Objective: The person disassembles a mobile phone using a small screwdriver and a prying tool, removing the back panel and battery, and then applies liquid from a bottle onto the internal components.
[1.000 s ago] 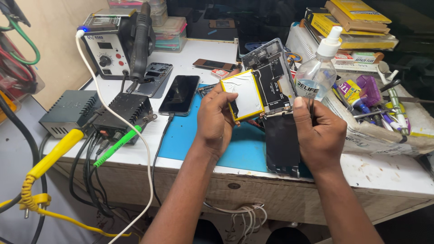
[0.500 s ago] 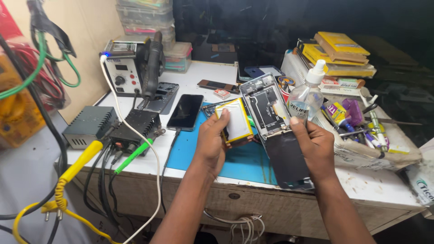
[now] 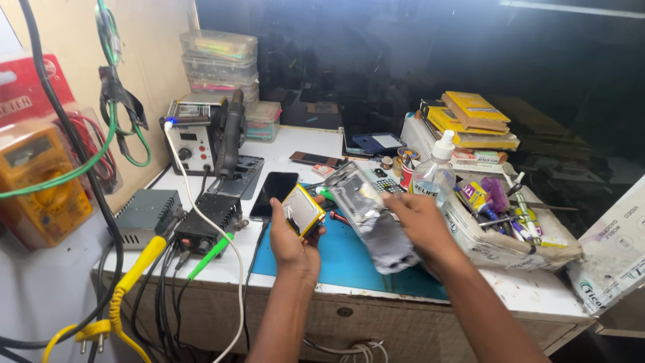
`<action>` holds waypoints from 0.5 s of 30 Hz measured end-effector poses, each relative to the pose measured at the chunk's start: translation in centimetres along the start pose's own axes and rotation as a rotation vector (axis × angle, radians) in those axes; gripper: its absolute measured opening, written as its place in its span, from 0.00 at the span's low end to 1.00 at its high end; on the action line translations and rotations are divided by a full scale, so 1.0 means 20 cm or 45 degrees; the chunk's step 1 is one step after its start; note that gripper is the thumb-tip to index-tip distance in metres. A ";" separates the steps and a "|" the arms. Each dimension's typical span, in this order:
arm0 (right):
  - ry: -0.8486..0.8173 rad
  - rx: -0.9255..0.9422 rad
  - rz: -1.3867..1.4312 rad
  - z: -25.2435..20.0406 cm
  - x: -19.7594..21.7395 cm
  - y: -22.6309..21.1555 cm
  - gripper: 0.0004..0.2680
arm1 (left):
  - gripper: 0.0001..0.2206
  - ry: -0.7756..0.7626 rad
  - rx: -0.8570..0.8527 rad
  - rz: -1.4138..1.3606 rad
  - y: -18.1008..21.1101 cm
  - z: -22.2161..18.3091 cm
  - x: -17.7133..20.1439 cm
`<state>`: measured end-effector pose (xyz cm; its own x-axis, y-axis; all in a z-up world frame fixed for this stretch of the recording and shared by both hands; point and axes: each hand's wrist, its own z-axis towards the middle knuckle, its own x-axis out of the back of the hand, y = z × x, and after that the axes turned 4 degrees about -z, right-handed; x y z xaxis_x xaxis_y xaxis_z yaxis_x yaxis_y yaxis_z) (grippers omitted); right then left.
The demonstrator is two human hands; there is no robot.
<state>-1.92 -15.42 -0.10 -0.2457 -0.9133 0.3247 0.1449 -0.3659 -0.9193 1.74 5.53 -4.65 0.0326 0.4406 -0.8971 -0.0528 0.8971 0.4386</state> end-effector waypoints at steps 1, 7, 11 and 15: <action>-0.004 -0.042 -0.069 0.05 -0.06 -0.01 0.15 | 0.26 -0.007 0.001 -0.001 0.00 0.01 0.01; -0.128 -0.118 -0.069 0.40 -0.33 0.00 0.14 | 0.22 -0.095 -0.052 0.006 0.01 -0.01 0.00; -0.173 -0.187 -0.329 0.54 -0.36 0.07 0.16 | 0.17 0.006 -0.019 0.076 0.03 -0.04 -0.07; -0.057 0.006 -0.808 0.55 -0.32 0.03 0.17 | 0.13 0.066 -0.026 0.044 0.04 -0.06 -0.10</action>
<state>10.22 -11.69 -0.37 -0.2446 -0.5253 0.8150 -0.0114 -0.8389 -0.5441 0.41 5.39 -2.63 -0.0214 0.4682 -0.8834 -0.0730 0.8805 0.4685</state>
